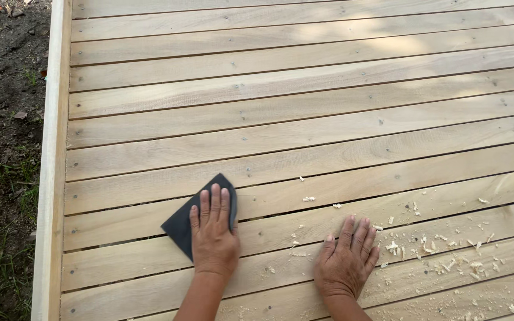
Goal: The person sands a large slatted wooden panel outdoors, rubbing sandpaper by hand along the wood slats and edges. They work around the panel, sanding the frame corners and surface boards, and brush wood shavings aside as they cover different sections.
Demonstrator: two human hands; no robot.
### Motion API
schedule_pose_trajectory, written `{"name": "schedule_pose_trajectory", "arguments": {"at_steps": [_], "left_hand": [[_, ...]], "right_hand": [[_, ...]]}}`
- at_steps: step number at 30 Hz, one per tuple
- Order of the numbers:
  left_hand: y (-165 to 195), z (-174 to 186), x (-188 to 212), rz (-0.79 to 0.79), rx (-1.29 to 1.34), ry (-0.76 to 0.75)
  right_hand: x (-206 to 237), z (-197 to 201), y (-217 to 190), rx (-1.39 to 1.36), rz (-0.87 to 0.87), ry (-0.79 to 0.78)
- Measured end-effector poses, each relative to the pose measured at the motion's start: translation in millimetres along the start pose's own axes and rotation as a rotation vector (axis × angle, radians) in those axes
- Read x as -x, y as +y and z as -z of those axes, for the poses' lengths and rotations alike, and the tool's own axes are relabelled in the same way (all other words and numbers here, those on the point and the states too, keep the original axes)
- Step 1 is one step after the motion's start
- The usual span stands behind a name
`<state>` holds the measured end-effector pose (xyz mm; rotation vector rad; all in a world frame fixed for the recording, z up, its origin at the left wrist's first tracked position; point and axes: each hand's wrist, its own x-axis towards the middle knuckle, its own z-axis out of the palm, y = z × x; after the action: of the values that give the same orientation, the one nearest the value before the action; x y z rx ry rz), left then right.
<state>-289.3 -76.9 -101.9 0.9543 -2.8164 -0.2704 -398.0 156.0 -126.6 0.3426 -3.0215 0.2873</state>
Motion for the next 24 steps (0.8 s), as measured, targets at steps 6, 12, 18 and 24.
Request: {"name": "schedule_pose_trajectory", "arguments": {"at_steps": [6, 12, 18, 24], "left_hand": [[-9.1, 6.7, 5.2, 0.496, -0.220, -0.013], [137.1, -15.1, 9.4, -0.150, 0.302, -0.235], [-12.2, -0.1, 44.1, -0.083, 0.048, -0.019], [-46.8, 14.2, 52.6, 0.615, -0.175, 0.045]], "right_hand": [[1.9, 1.2, -3.3, 0.004, -0.020, -0.006], [-0.7, 1.2, -3.4, 0.048, -0.037, -0.017], [1.6, -0.9, -1.5, -0.005, -0.022, -0.016], [-0.1, -3.9, -0.7, -0.010, -0.014, -0.014]]}}
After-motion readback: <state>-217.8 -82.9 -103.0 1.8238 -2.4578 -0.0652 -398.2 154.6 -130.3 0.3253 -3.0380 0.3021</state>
